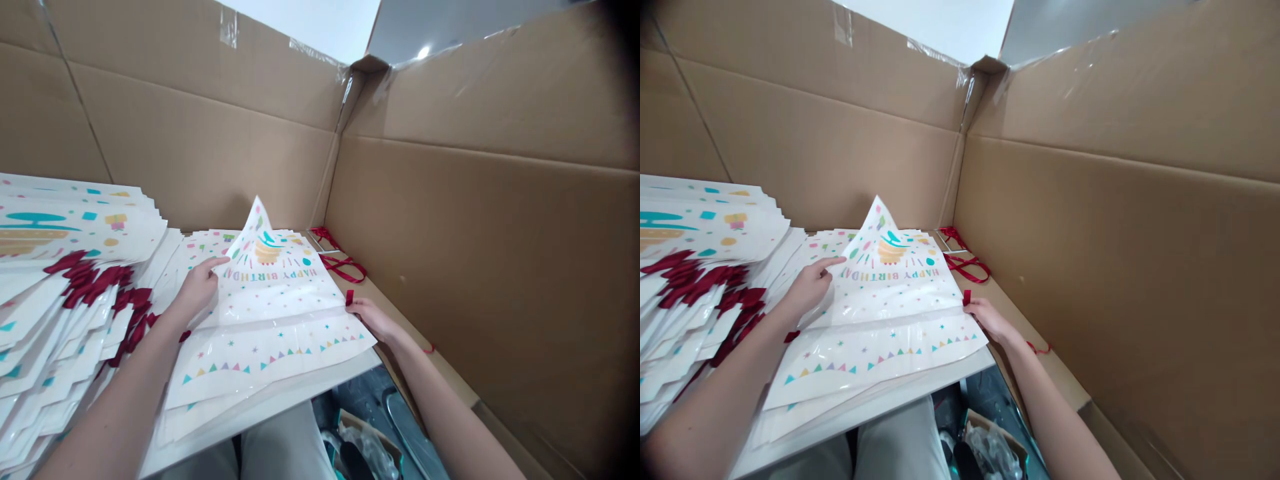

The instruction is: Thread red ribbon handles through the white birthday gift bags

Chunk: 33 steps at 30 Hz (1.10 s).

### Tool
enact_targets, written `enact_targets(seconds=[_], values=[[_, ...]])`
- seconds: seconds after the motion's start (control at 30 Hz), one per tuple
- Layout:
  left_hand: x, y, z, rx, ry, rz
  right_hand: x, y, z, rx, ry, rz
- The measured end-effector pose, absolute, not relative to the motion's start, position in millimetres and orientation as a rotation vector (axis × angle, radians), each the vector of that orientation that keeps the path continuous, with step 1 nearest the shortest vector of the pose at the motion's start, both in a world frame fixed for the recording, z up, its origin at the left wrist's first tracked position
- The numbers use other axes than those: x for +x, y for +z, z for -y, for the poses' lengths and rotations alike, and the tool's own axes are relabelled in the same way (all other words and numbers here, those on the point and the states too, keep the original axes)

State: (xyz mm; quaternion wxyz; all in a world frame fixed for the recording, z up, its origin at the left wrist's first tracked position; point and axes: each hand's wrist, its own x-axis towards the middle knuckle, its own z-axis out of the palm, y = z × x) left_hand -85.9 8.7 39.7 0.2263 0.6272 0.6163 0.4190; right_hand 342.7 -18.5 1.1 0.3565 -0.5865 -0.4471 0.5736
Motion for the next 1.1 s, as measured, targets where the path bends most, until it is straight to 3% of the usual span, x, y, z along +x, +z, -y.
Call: enact_targets(seconds=[0.13, 0.33, 1.1], values=[[-83, 48, -10, 1.771, 1.335, -1.742, 334, 3, 15, -1.422, 1.423, 1.158], [-99, 35, -21, 1.861, 1.269, -1.851, 321, 1, -16, -1.321, 1.344, 1.193], [-55, 17, 4, 2.260, 0.463, -1.723, 345, -8, -47, -1.334, 1.445, 1.064]])
